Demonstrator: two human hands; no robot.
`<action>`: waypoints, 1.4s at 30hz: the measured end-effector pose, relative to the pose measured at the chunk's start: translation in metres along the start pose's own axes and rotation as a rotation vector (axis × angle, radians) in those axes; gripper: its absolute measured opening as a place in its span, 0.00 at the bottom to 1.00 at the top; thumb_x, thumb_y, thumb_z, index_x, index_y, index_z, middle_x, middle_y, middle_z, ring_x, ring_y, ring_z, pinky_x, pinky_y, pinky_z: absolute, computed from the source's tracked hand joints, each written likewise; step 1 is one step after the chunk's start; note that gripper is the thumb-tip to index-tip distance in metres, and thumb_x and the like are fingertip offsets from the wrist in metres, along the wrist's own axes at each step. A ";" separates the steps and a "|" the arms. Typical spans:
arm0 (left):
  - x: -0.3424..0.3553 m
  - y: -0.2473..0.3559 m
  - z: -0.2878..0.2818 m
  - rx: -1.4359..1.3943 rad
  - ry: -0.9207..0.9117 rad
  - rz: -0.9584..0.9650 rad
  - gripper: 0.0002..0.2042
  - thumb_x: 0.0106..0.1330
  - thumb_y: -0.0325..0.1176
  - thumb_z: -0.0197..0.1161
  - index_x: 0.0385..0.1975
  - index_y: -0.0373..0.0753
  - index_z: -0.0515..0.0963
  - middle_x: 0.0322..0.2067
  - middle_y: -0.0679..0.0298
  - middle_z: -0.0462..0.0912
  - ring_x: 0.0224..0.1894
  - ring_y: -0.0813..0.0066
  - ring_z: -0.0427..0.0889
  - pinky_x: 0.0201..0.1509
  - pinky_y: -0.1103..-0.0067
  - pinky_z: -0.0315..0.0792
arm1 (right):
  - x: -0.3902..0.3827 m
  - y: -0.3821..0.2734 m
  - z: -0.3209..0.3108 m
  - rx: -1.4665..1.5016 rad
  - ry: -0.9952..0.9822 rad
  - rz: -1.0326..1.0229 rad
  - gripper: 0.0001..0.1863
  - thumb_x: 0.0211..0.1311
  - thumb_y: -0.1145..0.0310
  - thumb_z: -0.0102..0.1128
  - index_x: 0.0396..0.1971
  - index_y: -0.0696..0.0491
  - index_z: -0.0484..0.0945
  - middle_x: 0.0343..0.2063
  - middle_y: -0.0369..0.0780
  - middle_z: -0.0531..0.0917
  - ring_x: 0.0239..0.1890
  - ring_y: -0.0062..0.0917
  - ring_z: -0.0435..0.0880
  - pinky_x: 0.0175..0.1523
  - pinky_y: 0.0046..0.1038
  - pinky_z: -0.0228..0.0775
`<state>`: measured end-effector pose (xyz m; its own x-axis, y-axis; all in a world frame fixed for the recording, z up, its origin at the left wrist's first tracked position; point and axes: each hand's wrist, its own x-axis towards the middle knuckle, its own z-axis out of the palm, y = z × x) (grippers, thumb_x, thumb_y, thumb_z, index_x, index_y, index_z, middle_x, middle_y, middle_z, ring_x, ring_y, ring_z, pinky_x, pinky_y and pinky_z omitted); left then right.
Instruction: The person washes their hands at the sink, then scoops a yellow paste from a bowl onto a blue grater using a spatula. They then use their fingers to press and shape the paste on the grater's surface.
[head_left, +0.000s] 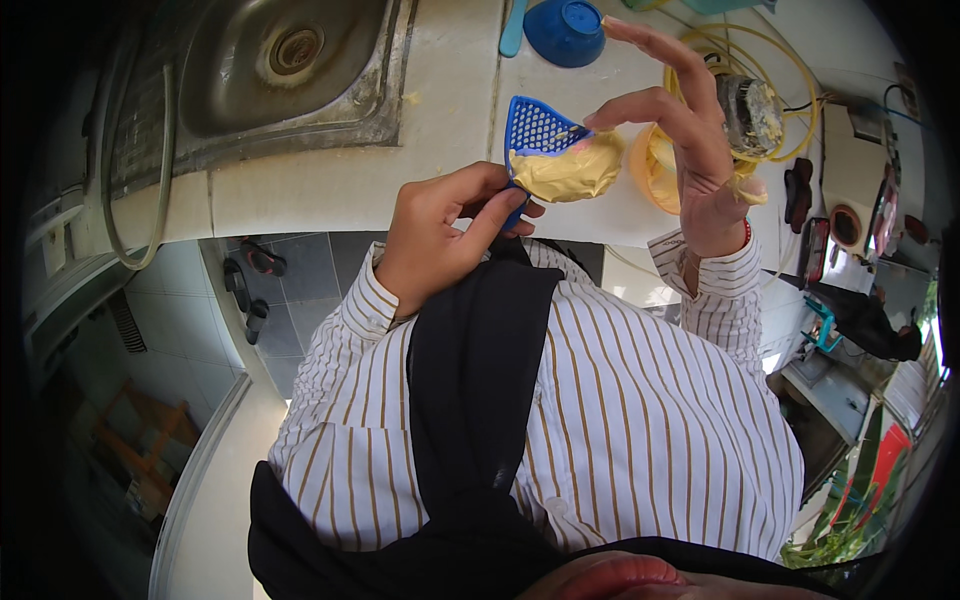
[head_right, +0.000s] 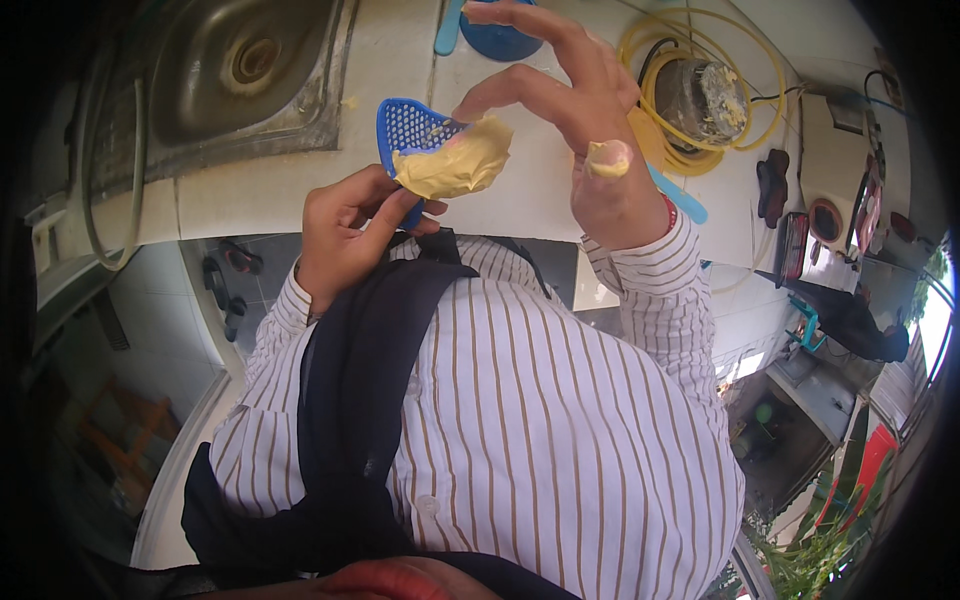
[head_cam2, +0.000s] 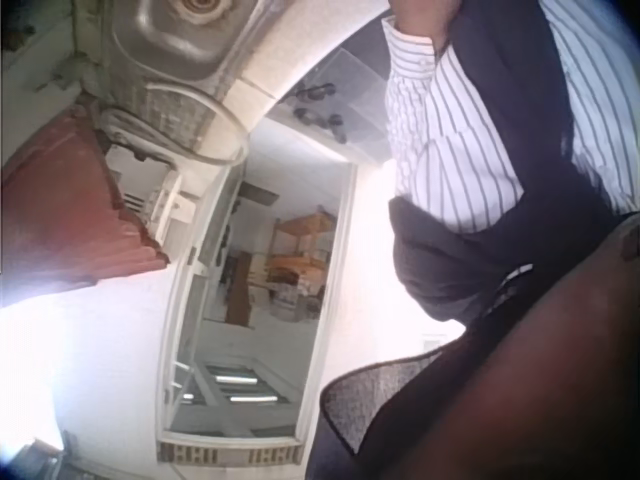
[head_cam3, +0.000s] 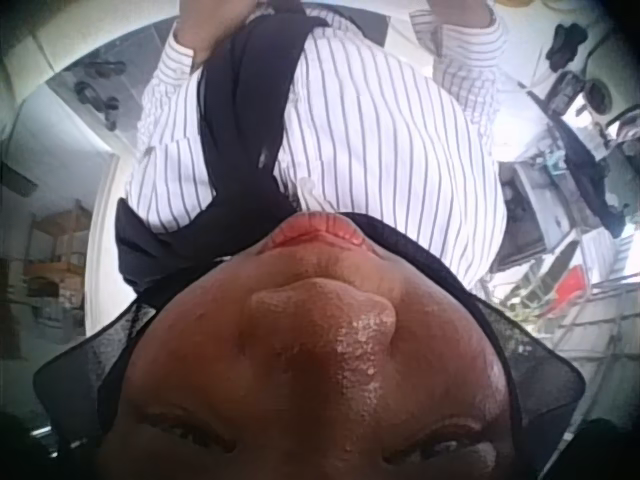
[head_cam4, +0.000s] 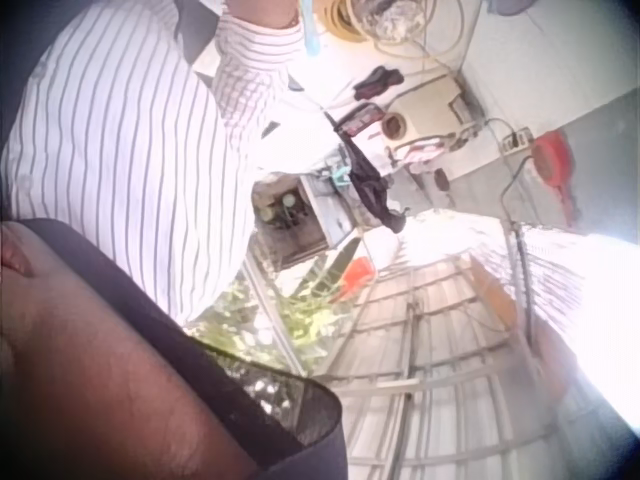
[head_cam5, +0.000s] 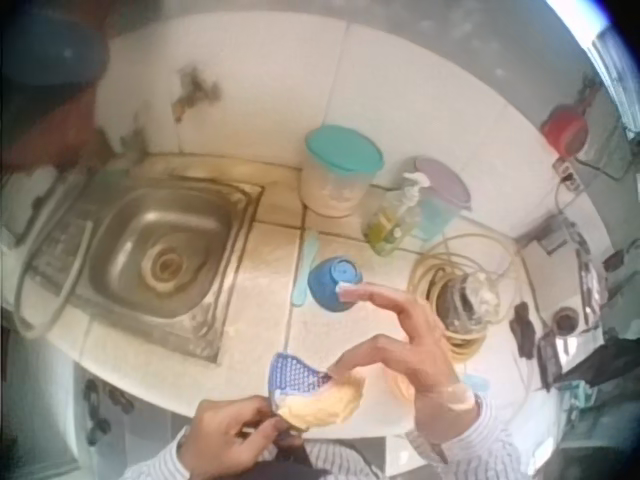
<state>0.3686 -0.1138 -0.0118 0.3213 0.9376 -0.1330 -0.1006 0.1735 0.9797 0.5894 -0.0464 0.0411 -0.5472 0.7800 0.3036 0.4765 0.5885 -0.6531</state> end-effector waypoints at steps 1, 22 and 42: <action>0.001 0.000 0.001 0.006 -0.003 0.017 0.06 0.62 0.22 0.55 0.34 0.26 0.75 0.30 0.56 0.83 0.32 0.73 0.84 0.35 0.83 0.78 | -0.006 0.010 -0.002 0.173 0.078 0.005 0.58 0.46 0.22 0.03 0.41 0.55 0.76 0.56 0.50 0.67 0.59 0.38 0.63 0.64 0.42 0.42; 0.014 0.015 0.011 0.090 -0.057 0.118 0.07 0.60 0.21 0.56 0.37 0.29 0.77 0.30 0.57 0.83 0.33 0.72 0.84 0.36 0.82 0.76 | 0.022 0.014 0.002 0.504 0.215 -0.662 0.59 0.39 0.17 0.30 0.52 0.61 0.63 0.46 0.56 0.68 0.32 0.32 0.82 0.42 0.32 0.74; 0.021 0.022 0.013 -0.055 -0.106 0.059 0.10 0.65 0.22 0.52 0.44 0.26 0.73 0.36 0.53 0.82 0.36 0.68 0.84 0.39 0.81 0.78 | -0.006 0.013 -0.016 0.706 0.354 -0.332 0.56 0.46 0.20 0.19 0.57 0.58 0.53 0.53 0.58 0.62 0.38 0.40 0.81 0.50 0.40 0.70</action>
<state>0.3855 -0.0945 0.0093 0.4108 0.9100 -0.0558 -0.1729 0.1379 0.9752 0.6104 -0.0397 0.0418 -0.2796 0.6801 0.6777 -0.2754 0.6194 -0.7352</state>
